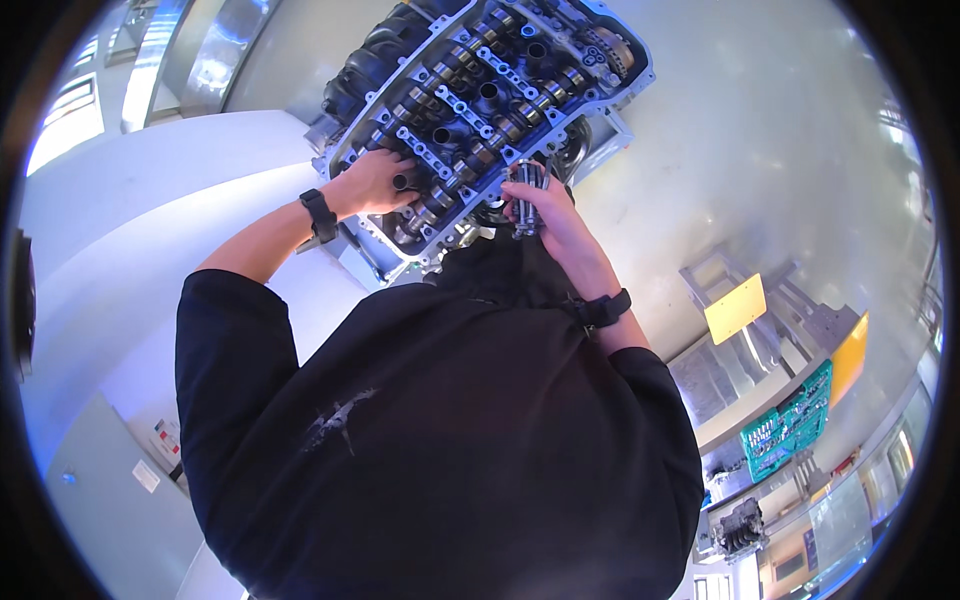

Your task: The person touches various components inside the cylinder head of an engine by hand, walks to a tool kit on a metal table to select a socket wrench, and then uses the wrench to loosen a bolt on the side of the engine block.

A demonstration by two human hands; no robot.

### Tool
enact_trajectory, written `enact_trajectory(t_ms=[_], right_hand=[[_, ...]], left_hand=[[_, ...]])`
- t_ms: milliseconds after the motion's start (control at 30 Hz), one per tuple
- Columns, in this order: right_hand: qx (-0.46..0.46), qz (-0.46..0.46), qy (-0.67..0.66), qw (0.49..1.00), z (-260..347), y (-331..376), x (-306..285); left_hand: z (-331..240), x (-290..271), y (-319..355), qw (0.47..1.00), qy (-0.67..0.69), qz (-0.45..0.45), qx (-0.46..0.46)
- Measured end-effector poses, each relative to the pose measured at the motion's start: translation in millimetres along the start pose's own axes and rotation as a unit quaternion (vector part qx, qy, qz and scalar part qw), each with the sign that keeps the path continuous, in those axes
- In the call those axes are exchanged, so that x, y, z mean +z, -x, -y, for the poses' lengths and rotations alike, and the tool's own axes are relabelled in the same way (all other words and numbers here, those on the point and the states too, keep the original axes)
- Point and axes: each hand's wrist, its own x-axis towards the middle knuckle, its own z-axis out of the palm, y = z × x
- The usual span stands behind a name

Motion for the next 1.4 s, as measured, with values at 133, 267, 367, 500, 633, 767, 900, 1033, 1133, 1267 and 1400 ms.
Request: enact_trajectory(t_ms=[133,267,367,500,633,767,900,1033,1133,1267,1400], right_hand=[[-0.012,0.011,-0.001,1.000,2,3,1],[-0.017,0.012,-0.008,1.000,5,6,-1],[-0.019,0.020,-0.015,1.000,4,9,-4],[-0.038,0.017,-0.028,0.999,4,12,-9],[-0.031,0.011,-0.022,0.999,5,13,-10],[-0.024,0.007,-0.010,1.000,3,12,-12],[-0.005,0.013,0.006,1.000,2,9,-9],[-0.006,0.018,-0.004,1.000,-1,5,-5],[0.003,0.039,0.006,0.999,6,6,0],[0.001,0.106,0.019,0.994,10,2,6],[0.004,0.133,0.014,0.991,10,-4,20]], left_hand=[[-3,-5,-3,0.999,-0.019,0.027,0.025],[-3,-10,-4,0.999,-0.016,0.023,0.039],[-4,-16,-2,0.999,0.008,0.015,0.048],[-8,-26,-5,0.997,0.009,0.041,0.063],[9,-12,-3,0.990,-0.023,0.076,0.118],[7,-18,-6,0.988,-0.037,0.101,0.110],[10,-31,0,0.984,-0.014,0.124,0.130],[-1,-55,19,0.985,-0.045,0.090,0.140],[-6,-69,37,0.991,0.075,-0.066,0.089],[-28,-90,45,0.947,0.188,-0.258,-0.034],[-67,-103,43,0.902,0.323,-0.283,-0.040]])
